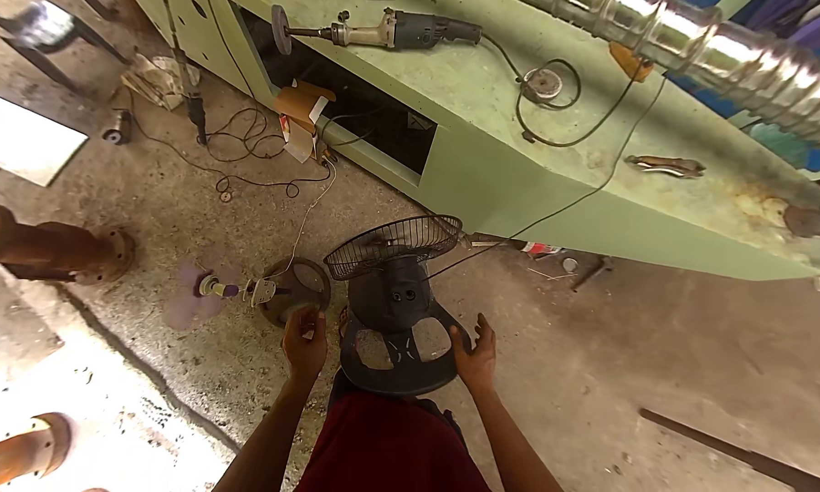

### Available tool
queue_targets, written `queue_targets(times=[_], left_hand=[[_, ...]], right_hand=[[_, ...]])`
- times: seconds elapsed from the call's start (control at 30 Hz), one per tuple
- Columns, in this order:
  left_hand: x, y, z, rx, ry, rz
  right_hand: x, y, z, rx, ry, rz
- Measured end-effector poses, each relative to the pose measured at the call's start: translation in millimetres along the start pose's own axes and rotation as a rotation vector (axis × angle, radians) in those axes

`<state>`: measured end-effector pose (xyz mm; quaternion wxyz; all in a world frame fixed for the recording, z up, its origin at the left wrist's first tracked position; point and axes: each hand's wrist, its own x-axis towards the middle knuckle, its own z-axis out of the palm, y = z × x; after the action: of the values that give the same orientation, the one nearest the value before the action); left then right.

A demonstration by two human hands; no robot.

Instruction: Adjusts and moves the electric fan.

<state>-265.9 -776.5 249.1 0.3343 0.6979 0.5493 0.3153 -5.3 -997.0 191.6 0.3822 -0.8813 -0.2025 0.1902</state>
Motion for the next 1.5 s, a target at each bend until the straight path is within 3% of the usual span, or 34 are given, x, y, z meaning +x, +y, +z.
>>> queue_targets(times=[0.1,0.23,0.43,0.63,0.73,0.8,0.87,0.9,0.97,1.0,1.07,1.17,1.23,1.3,1.5], left_hand=[[21,28,-5,-0.048,0.039,0.215],[47,63,-3,0.013,-0.006,0.349],[72,74,12,0.056,-0.12,0.426],[74,74,9,0.122,-0.056,0.465],[32,83,-63,0.33,0.067,0.231],[22,45,-87,0.447,0.1,-0.183],[-39,-5,-110,0.654,-0.263,-0.689],[-31,-29,-96,0.691,-0.486,-0.794],[-42,-63,-71,0.697,-0.898,-0.89],[-54,-63,-62,0.722,-1.028,-0.884],[-51,-41,-41,0.725,-1.114,-0.762],[-48,-3,-30,0.329,-0.89,-0.59],[-42,28,-16,-0.098,-0.64,-0.573],[-26,55,4,-0.348,-0.451,-0.563],[20,86,48,-0.489,-0.168,-0.501]], right_hand=[[-6,-57,-10,0.132,-0.008,-0.23],[-9,-121,2,0.195,-0.022,-0.425],[-6,-165,31,0.035,-0.003,-0.394],[-11,-172,40,-0.052,0.036,-0.326],[-25,-176,34,-0.081,0.057,-0.237],[-7,-186,36,-0.077,0.076,-0.224],[-40,-175,27,-0.109,-0.014,-0.154],[-26,-181,30,-0.095,-0.005,-0.173],[-24,-183,30,-0.091,-0.013,-0.164],[-29,-180,28,-0.107,-0.028,-0.154],[-21,-179,28,-0.116,-0.027,-0.167],[-20,-177,28,-0.123,-0.051,-0.165],[-20,-176,28,-0.114,-0.049,-0.181],[-19,-176,30,-0.106,-0.036,-0.197],[-19,-178,30,-0.124,-0.02,-0.224]])
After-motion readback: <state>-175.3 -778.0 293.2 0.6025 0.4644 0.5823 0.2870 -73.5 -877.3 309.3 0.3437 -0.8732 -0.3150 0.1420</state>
